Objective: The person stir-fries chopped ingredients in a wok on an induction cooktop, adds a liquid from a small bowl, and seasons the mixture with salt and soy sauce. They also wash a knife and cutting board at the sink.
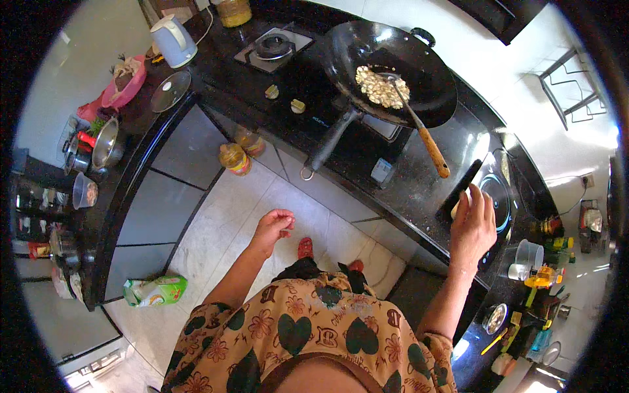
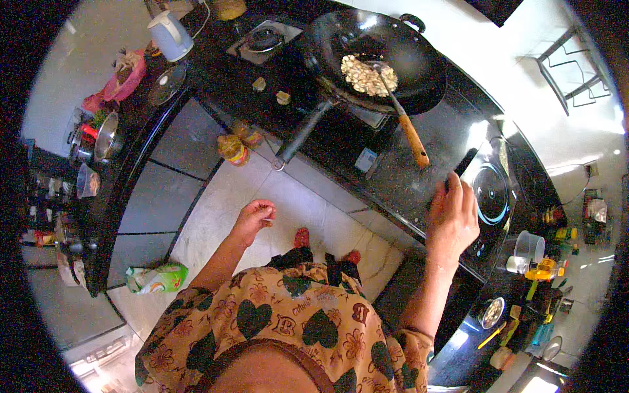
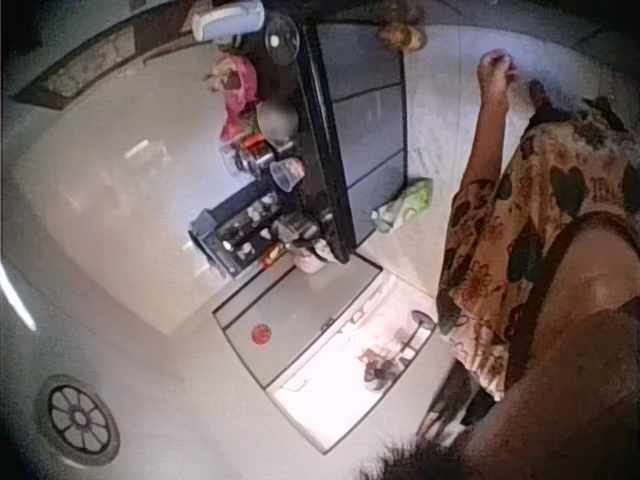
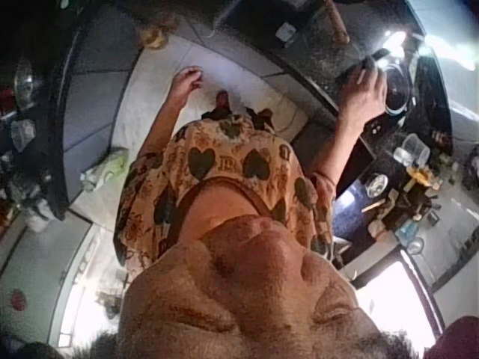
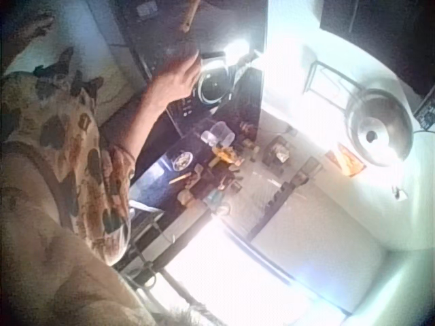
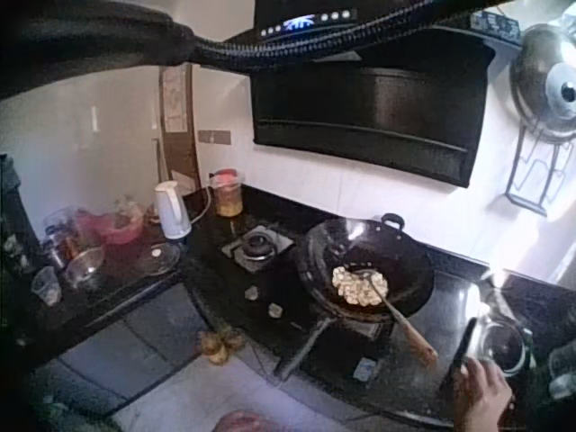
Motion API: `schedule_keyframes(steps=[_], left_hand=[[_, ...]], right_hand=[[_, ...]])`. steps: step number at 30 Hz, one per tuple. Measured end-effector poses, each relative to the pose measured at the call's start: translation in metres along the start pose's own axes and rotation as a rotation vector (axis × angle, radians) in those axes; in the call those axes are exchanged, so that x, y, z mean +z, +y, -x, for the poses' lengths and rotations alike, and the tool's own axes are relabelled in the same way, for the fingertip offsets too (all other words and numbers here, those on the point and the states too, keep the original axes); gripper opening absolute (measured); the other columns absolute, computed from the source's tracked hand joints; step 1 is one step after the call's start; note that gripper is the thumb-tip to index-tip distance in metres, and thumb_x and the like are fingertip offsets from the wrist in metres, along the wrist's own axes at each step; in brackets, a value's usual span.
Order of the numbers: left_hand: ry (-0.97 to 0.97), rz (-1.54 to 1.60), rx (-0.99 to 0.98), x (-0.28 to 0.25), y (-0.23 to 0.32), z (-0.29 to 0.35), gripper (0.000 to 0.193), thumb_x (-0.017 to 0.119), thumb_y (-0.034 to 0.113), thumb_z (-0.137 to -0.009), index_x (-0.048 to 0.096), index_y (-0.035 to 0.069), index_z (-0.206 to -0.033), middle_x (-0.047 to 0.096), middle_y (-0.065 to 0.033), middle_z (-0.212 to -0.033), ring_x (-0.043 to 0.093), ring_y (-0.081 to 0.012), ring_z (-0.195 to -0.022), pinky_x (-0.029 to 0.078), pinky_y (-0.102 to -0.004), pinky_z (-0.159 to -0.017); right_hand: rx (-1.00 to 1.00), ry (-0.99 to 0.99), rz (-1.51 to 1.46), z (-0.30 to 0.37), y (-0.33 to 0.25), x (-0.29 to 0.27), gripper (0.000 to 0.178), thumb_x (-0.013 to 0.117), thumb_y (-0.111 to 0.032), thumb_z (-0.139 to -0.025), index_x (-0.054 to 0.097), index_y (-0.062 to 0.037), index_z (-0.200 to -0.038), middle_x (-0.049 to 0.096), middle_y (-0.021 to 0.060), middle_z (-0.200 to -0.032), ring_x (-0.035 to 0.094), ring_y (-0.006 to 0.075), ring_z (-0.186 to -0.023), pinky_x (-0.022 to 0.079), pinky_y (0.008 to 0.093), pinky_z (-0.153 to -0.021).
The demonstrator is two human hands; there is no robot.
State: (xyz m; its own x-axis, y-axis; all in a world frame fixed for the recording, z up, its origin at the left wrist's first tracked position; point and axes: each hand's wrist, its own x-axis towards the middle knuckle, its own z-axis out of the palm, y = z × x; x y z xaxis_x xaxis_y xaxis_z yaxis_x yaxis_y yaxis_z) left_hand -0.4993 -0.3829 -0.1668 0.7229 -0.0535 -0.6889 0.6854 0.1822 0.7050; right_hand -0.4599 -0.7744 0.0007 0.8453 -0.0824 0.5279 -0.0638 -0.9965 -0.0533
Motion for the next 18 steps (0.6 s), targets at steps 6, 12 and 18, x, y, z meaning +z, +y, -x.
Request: schedule_keyframes(steps=[6,12,18], left_hand=[[-0.117,0.002,0.026,0.029,0.020,-0.011,0.015,0.060,0.016,-0.092,0.059,0.009,-0.106,0.064,-0.0034,-0.098,0.060,-0.0142,-0.088,0.050,-0.0308,-0.073],[-0.144,0.015,0.051,0.036,0.025,-0.018,0.015,0.059,0.015,-0.093,0.059,0.008,-0.106,0.064,-0.0046,-0.099,0.061,-0.0149,-0.087,0.051,-0.0305,-0.072],[-0.101,0.034,0.062,0.025,0.025,-0.024,0.014,0.059,0.015,-0.093,0.059,0.008,-0.106,0.064,-0.0044,-0.097,0.061,-0.0147,-0.086,0.050,-0.0292,-0.070]], right_hand=[[0.000,-0.268,0.147,-0.046,-0.048,0.041,0.042,0.065,-0.035,-0.086,0.054,-0.0114,-0.119,0.063,0.0084,-0.097,0.067,0.0276,-0.082,0.056,0.0370,-0.061],[-0.152,-0.372,0.382,-0.061,-0.028,0.074,0.016,0.056,-0.017,-0.089,0.053,-0.0096,-0.103,0.063,0.0070,-0.082,0.069,0.0232,-0.067,0.056,0.0334,-0.054],[-0.223,-0.323,0.185,-0.079,0.024,-0.034,0.011,0.061,-0.018,-0.086,0.060,-0.0135,-0.096,0.065,0.0092,-0.077,0.066,0.0308,-0.063,0.051,0.0403,-0.052]])
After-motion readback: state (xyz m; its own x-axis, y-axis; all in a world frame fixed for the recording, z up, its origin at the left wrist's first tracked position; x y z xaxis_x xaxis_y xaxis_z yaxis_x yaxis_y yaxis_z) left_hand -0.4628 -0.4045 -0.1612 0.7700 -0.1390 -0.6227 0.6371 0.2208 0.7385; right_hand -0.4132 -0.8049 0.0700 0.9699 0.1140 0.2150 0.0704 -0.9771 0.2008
